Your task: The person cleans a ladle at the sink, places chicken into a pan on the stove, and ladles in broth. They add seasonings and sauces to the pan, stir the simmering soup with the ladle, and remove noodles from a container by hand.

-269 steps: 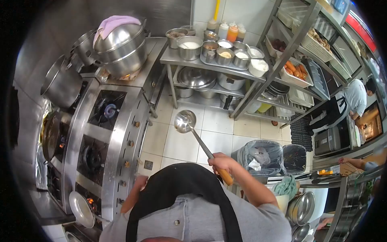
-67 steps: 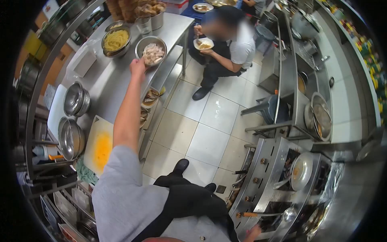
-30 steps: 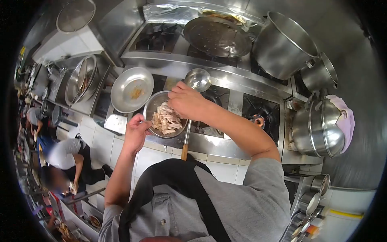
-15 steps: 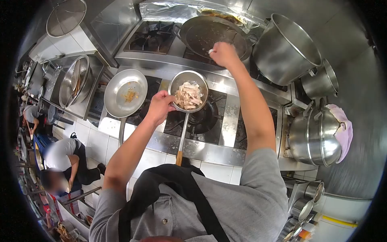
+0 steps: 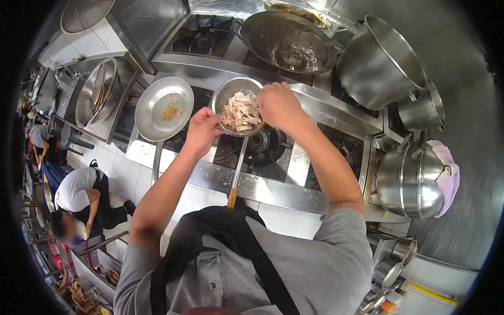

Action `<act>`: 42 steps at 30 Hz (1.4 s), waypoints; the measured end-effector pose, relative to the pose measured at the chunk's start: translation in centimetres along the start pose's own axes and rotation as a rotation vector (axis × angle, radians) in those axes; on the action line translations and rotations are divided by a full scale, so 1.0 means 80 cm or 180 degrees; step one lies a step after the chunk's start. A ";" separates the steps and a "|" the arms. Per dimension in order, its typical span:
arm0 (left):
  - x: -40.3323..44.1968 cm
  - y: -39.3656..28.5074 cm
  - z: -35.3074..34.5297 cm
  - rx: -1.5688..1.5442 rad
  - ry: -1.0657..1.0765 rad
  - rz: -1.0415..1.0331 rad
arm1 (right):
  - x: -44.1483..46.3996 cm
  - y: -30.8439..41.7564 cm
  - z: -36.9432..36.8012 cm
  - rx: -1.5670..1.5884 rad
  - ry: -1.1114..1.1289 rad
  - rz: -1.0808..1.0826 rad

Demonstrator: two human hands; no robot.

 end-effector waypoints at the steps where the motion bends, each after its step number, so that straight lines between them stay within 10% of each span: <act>1: -0.004 -0.001 0.000 -0.0057 0.0031 -0.0074 | -0.010 0.007 -0.008 -0.0289 -0.0263 0.0092; 21: -0.039 0.013 0.001 -0.0143 -0.0142 -0.0168 | -0.028 0.004 -0.041 0.0223 -0.0537 -0.0131; 39: 0.000 0.028 -0.018 -0.0189 -0.0452 -0.0061 | 0.120 -0.179 0.010 0.0670 -0.1840 -0.1338; 42: 0.000 0.022 -0.016 -0.0304 -0.0531 -0.0198 | 0.066 -0.114 0.004 0.1400 -0.0707 -0.0787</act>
Point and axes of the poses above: each hand's wrist, its own x-axis towards the middle knuckle, its own z-axis out of the back of the hand, y = z × x, the point moved 3 cm from there along x, towards the middle knuckle, and after that the axes turned 7 degrees about -z, right-handed, at the moved point
